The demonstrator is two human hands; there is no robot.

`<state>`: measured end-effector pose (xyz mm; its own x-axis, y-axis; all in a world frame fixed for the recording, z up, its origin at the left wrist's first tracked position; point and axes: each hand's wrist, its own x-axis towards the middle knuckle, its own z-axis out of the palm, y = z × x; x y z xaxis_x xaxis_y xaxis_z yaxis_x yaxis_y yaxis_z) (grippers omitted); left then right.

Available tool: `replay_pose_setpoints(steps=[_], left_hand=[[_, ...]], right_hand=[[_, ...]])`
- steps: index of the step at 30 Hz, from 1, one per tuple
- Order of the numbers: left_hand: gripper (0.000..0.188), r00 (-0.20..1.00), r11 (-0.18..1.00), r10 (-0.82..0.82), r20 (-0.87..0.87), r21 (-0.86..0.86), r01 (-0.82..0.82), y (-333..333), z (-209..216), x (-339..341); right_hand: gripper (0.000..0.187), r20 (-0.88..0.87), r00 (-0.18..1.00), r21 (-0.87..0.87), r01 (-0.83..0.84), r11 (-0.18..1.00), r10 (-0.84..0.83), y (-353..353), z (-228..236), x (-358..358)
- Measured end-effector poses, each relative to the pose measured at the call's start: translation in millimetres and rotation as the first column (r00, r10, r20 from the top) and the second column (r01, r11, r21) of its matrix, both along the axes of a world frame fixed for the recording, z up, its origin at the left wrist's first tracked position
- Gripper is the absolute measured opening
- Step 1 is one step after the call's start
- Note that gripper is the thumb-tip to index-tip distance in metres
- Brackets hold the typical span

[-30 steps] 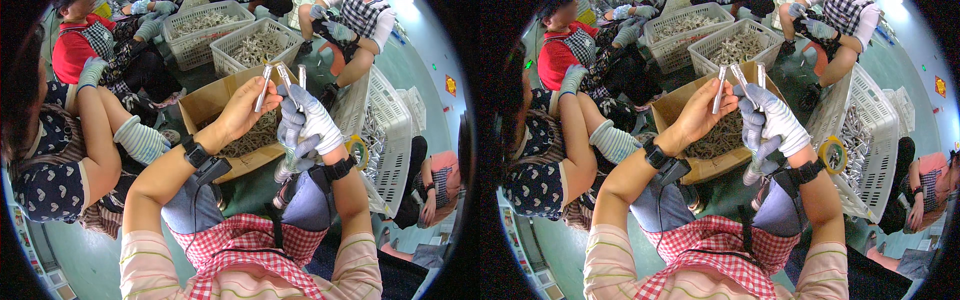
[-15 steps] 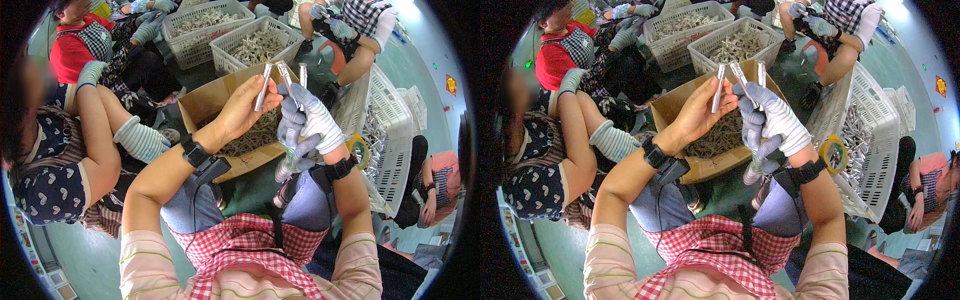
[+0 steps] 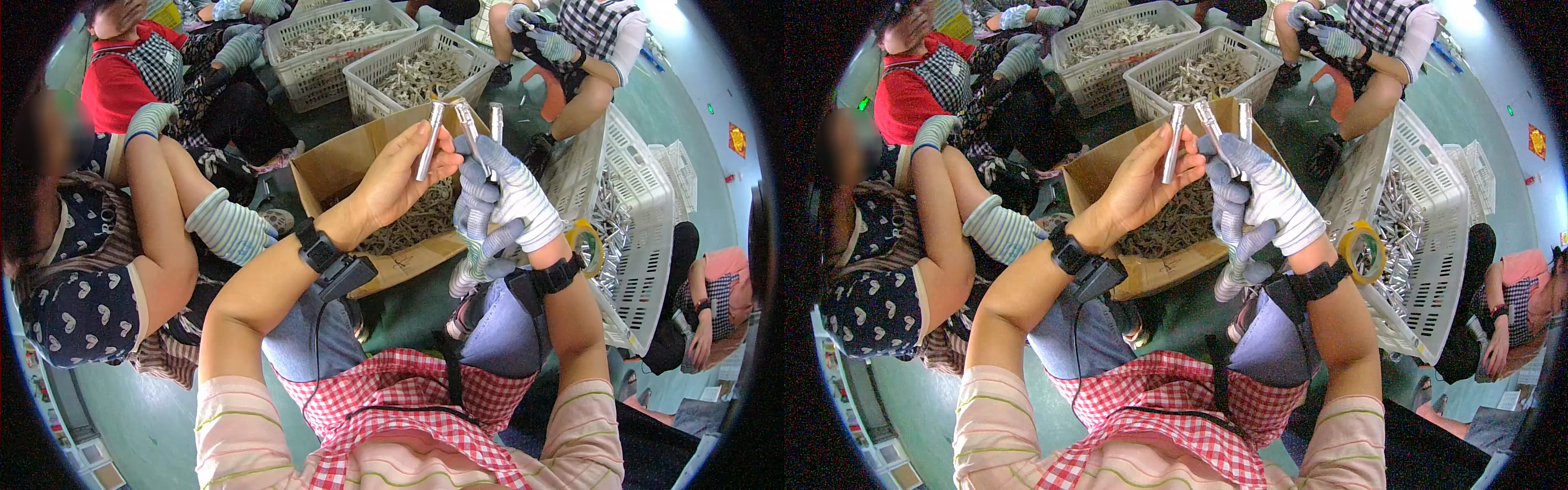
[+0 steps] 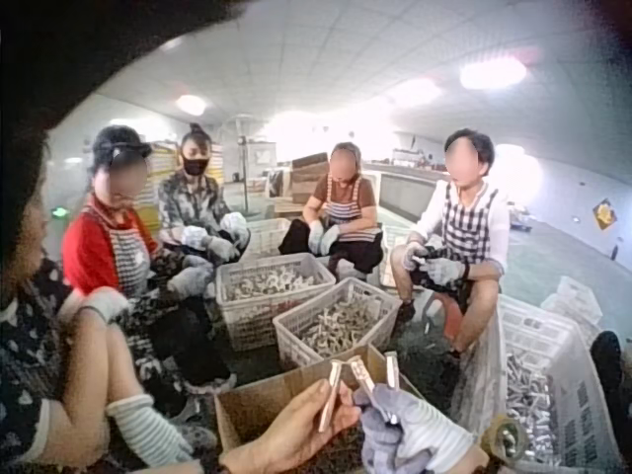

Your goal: The person picks up small metal valve components and silver cylinders from a crate and fits them together by hand while sitting on the floor with other workers.

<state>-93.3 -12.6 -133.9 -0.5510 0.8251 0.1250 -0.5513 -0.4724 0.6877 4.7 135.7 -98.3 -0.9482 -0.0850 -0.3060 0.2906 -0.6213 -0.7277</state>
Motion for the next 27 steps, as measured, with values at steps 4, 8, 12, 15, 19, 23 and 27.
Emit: replay_pose_setpoints(steps=[4, 8, 12, 15, 19, 23, 27], left_hand=[[0.03, 1.0, 1.0, 0.002, 0.002, -0.01, -0.002, -1.0, 0.7, -0.7], [0.03, 1.0, 1.0, 0.001, 0.002, -0.013, -0.001, -0.4, 0.9, -1.3], [0.03, 1.0, 1.0, 0.002, 0.015, -0.011, -0.002, 0.5, 1.0, -1.0], [0.031, 1.0, 1.0, 0.008, 0.019, -0.019, -0.008, -0.3, 2.0, -0.8], [0.031, 1.0, 1.0, 0.006, 0.03, -0.024, -0.006, 0.3, 1.6, -0.6], [0.03, 1.0, 1.0, 0.009, 0.03, -0.022, -0.008, 0.3, 2.0, -0.8], [0.03, 0.999, 1.0, 0.011, 0.038, -0.023, -0.01, -0.3, 2.3, -0.9]], right_hand=[[0.027, -0.026, 1.0, 0.022, -0.016, 1.0, 0.017, -0.7, 0.2, -0.8], [0.028, -0.028, 0.999, 0.036, 0.027, 0.999, -0.026, -1.7, 0.9, -0.3], [0.027, -0.035, 0.999, 0.013, 0.005, 1.0, -0.005, 0.1, 0.7, -1.2], [0.027, -0.023, 0.999, -0.003, 0.024, 1.0, -0.024, -0.7, 0.0, -1.1], [0.028, -0.013, 1.0, 0.003, 0.028, 1.0, -0.028, 1.6, -1.7, -1.4], [0.031, -0.027, 1.0, -0.003, 0.01, 1.0, -0.011, 2.1, -1.1, -0.6], [0.032, -0.027, 1.0, -0.029, -0.007, 1.0, 0.006, 1.5, 0.2, 0.5]])
